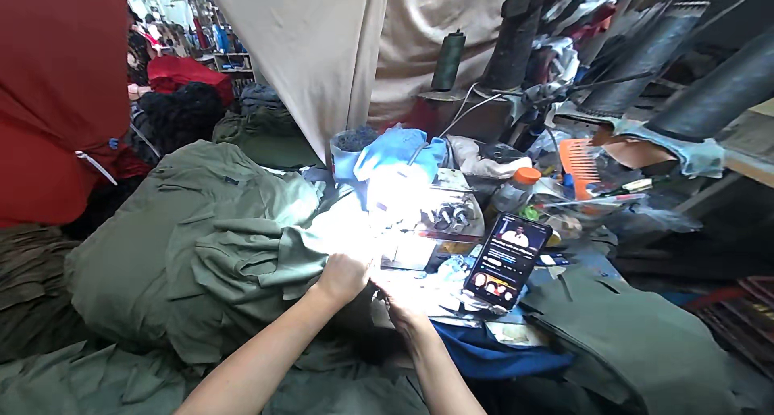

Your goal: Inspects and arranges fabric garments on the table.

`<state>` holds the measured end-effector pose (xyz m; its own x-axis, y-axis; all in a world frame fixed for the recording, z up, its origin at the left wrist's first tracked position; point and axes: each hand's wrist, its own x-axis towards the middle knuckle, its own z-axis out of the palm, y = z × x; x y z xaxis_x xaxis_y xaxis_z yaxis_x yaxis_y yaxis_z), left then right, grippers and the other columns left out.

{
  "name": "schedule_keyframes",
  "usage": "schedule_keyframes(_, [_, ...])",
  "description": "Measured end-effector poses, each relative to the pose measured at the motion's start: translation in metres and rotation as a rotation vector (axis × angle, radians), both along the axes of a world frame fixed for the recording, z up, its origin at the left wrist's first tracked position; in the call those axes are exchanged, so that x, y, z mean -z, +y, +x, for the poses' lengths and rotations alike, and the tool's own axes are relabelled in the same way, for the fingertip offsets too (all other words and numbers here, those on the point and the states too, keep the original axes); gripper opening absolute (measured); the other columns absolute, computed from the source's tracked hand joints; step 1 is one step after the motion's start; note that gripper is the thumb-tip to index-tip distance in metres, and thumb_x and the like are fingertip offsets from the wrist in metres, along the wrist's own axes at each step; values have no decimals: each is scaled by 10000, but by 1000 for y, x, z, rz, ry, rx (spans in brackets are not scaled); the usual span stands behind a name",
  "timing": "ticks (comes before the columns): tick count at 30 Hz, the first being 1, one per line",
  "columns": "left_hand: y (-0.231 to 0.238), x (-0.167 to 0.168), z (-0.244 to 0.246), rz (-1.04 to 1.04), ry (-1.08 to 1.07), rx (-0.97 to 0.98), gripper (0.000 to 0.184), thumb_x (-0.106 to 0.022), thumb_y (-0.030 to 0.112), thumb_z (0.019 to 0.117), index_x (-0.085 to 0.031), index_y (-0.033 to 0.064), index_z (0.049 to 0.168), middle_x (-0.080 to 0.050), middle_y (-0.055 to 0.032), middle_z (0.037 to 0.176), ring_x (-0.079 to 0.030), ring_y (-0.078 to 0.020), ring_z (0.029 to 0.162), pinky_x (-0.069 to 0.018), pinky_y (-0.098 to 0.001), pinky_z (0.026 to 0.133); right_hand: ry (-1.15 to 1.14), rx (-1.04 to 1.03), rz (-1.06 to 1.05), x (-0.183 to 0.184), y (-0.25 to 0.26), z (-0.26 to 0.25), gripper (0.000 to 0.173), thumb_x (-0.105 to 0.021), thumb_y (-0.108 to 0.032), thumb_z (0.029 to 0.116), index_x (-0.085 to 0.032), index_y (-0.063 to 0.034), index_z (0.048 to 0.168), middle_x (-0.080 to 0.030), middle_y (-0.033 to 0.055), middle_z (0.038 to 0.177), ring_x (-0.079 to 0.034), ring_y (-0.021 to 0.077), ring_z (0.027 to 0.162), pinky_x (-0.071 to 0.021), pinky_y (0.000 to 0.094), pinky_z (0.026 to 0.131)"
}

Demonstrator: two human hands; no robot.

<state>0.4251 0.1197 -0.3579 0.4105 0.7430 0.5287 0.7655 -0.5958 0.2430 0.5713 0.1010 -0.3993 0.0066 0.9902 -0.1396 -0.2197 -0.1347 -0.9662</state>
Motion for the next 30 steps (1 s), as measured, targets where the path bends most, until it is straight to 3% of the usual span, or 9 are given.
schedule_keyframes(6, [3, -20, 15, -214, 120, -103, 276, -574, 170, 1018, -757, -19, 936, -733, -201, 836, -743, -384, 849, -588, -549, 744, 6, 22, 18, 1, 4, -1, 167, -628, 25, 946, -662, -48, 800, -624, -27, 663, -549, 28, 568, -483, 187, 572])
schedule_keyframes(10, [31, -36, 28, -406, 148, -122, 324, -509, 216, 1060, -713, 4, 1198, -707, -215, 1172, -675, -375, 1142, -535, -541, 972, -66, 38, 33, -5, 8, 1, 151, -620, -32, 975, -681, -44, 838, -601, -39, 662, -513, 19, 554, -448, 185, 538])
schedule_keyframes(12, [39, -55, 29, -521, 159, -126, 366, -519, 248, 1054, -663, 15, 1298, -634, -207, 1333, -596, -349, 1270, -475, -527, 1060, -85, 50, 23, -8, 9, 2, 110, -657, -80, 980, -701, -25, 895, -636, -14, 712, -560, 32, 606, -480, 206, 573])
schedule_keyframes(14, [34, -69, 20, -542, 163, -102, 325, -575, 227, 1021, -689, 20, 1246, -660, -197, 1274, -620, -350, 1225, -491, -543, 1030, -74, 47, 46, -8, 6, 4, 87, -677, -75, 965, -714, -18, 910, -680, -6, 764, -614, 32, 686, -518, 213, 645])
schedule_keyframes(17, [8, -69, 3, -528, 200, -69, 276, -556, 202, 1023, -735, -2, 1074, -726, -203, 1036, -693, -376, 1051, -531, -559, 925, -93, 9, 61, -4, -3, 8, 65, -699, -52, 939, -716, -27, 882, -687, -20, 755, -629, 24, 701, -534, 209, 680])
schedule_keyframes(21, [-26, -46, 1, -451, 163, -23, 300, -516, 179, 1035, -738, -22, 1047, -734, -221, 943, -725, -402, 949, -557, -574, 847, -103, -26, 119, 2, -12, 8, 105, -671, -40, 944, -708, -47, 847, -674, -25, 759, -629, 35, 730, -534, 225, 713])
schedule_keyframes(28, [12, -38, 21, -427, 169, -91, 295, -529, 192, 1038, -738, -6, 1102, -734, -207, 1063, -706, -380, 1061, -547, -551, 916, -159, 67, 164, 1, 14, 5, 140, -617, -30, 962, -685, -25, 839, -651, -5, 743, -622, 48, 721, -534, 248, 702])
schedule_keyframes(29, [20, -39, 24, -420, 177, -101, 300, -526, 199, 1043, -729, 1, 1141, -724, -206, 1114, -691, -375, 1101, -540, -547, 944, -143, 102, 177, -2, 19, 3, 77, -633, -27, 950, -675, -2, 891, -656, 26, 779, -630, 71, 751, -540, 261, 717])
schedule_keyframes(30, [28, -40, 26, -420, 174, -106, 315, -516, 211, 1050, -717, 11, 1187, -708, -205, 1177, -670, -369, 1152, -528, -545, 973, -126, 116, 182, -5, 22, 2, 97, -649, -32, 952, -669, 36, 1019, -677, 78, 883, -653, 107, 842, -559, 287, 784])
